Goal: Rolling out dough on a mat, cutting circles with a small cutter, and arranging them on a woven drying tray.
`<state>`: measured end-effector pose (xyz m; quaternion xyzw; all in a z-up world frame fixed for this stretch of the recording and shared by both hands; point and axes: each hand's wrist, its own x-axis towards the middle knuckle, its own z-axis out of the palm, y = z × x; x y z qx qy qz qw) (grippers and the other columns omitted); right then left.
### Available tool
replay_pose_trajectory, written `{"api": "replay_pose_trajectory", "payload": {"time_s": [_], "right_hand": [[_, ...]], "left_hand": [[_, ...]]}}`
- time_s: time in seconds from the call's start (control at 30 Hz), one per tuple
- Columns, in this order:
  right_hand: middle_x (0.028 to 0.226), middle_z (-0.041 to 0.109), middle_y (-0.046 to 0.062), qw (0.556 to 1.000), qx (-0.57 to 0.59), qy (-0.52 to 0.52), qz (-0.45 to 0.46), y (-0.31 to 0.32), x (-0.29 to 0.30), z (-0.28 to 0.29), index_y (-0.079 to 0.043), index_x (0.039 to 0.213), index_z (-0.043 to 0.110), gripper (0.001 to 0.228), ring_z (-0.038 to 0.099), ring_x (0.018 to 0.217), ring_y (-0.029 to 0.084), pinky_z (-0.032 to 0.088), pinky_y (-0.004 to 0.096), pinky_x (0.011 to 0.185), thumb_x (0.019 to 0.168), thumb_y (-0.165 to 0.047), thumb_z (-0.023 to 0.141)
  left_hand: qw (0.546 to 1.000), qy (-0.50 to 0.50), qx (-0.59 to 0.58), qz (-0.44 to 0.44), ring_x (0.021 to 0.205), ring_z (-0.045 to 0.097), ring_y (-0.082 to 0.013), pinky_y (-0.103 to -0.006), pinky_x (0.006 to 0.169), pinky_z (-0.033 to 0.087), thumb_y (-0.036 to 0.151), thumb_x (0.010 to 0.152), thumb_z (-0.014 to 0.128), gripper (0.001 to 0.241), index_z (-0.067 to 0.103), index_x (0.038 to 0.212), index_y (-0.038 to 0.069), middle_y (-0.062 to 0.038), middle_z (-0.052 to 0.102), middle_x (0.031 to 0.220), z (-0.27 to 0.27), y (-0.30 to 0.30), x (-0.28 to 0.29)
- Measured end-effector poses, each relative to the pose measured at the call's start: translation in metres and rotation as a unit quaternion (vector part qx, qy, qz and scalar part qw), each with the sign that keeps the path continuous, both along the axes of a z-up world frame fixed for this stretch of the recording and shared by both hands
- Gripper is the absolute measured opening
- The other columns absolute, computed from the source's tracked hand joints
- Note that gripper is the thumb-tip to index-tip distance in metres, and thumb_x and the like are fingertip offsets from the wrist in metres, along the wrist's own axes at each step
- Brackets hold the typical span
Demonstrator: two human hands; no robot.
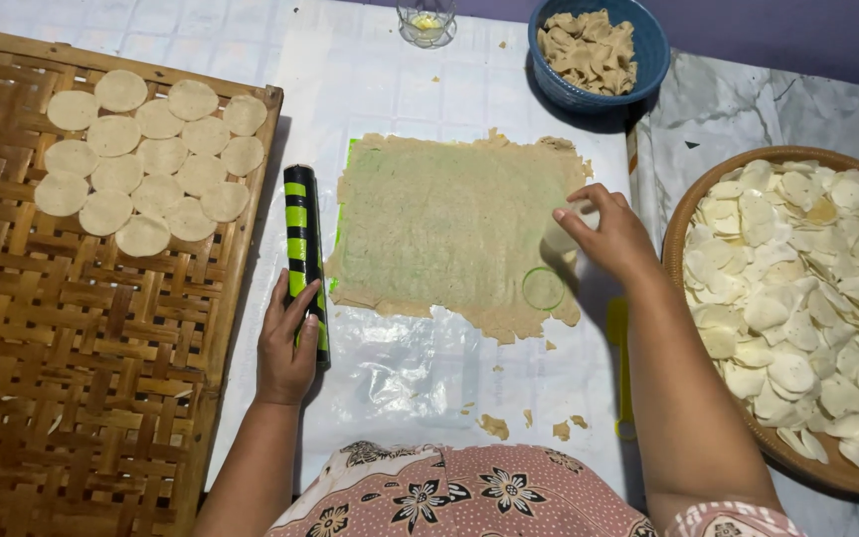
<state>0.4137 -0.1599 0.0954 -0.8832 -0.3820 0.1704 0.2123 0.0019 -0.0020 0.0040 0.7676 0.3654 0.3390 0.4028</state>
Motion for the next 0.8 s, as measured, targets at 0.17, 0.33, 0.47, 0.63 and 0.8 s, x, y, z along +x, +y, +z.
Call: {"api": "replay_pose_trajectory", "payload": {"time_s": [0.17,0.33,0.47,0.63,0.8], "right_hand": [[0.127,0.058,0.021,0.998,-0.056,-0.016,0.011,0.012,-0.009,-0.005,-0.022,0.126,0.063,0.042,0.062,0.119,0.050,0.051,0.060,0.097,0.097,-0.052,0.065],[0.127,0.058,0.019,0.995,-0.093,-0.031,0.012,0.015,-0.012,-0.020,-0.023,0.125,0.064,0.040,0.065,0.116,0.049,0.053,0.060,0.093,0.097,-0.052,0.064],[0.130,0.055,0.019,0.994,-0.110,-0.023,0.014,0.017,-0.011,-0.036,-0.024,0.124,0.061,0.039,0.066,0.114,0.051,0.054,0.061,0.091,0.099,-0.052,0.061],[0.133,0.051,0.017,0.993,-0.113,-0.014,-0.016,0.017,-0.004,-0.059,-0.028,0.124,0.056,0.040,0.066,0.111,0.052,0.054,0.060,0.091,0.099,-0.059,0.057],[0.135,0.050,0.018,0.990,-0.137,-0.008,0.018,0.020,-0.003,-0.055,-0.027,0.124,0.053,0.038,0.066,0.113,0.054,0.054,0.060,0.093,0.102,-0.057,0.050]], "left_hand": [[1.000,-0.005,-0.003,0.000,0.147,0.034,-0.0425,-0.0517,0.121,0.027,0.022,0.101,0.044,0.045,0.060,0.143,0.023,-0.023,0.033,0.162,0.000,-0.001,0.000],[1.000,-0.002,-0.001,-0.001,0.146,0.034,-0.0426,-0.0519,0.121,0.028,0.023,0.101,0.044,0.045,0.060,0.143,0.023,-0.023,0.033,0.162,0.002,0.000,0.000],[1.000,0.001,-0.002,-0.003,0.146,0.034,-0.0443,-0.0530,0.121,0.028,0.021,0.100,0.043,0.046,0.059,0.143,0.022,-0.024,0.033,0.161,0.004,0.001,0.001],[1.000,0.014,-0.010,-0.002,0.146,0.034,-0.0458,-0.0543,0.120,0.027,0.022,0.100,0.042,0.047,0.059,0.144,0.023,-0.025,0.032,0.161,0.007,0.000,0.003],[0.998,0.058,-0.036,-0.009,0.146,0.032,-0.0463,-0.0551,0.121,0.026,0.016,0.097,0.049,0.050,0.057,0.145,0.025,-0.026,0.029,0.162,0.018,0.002,0.010]]}}
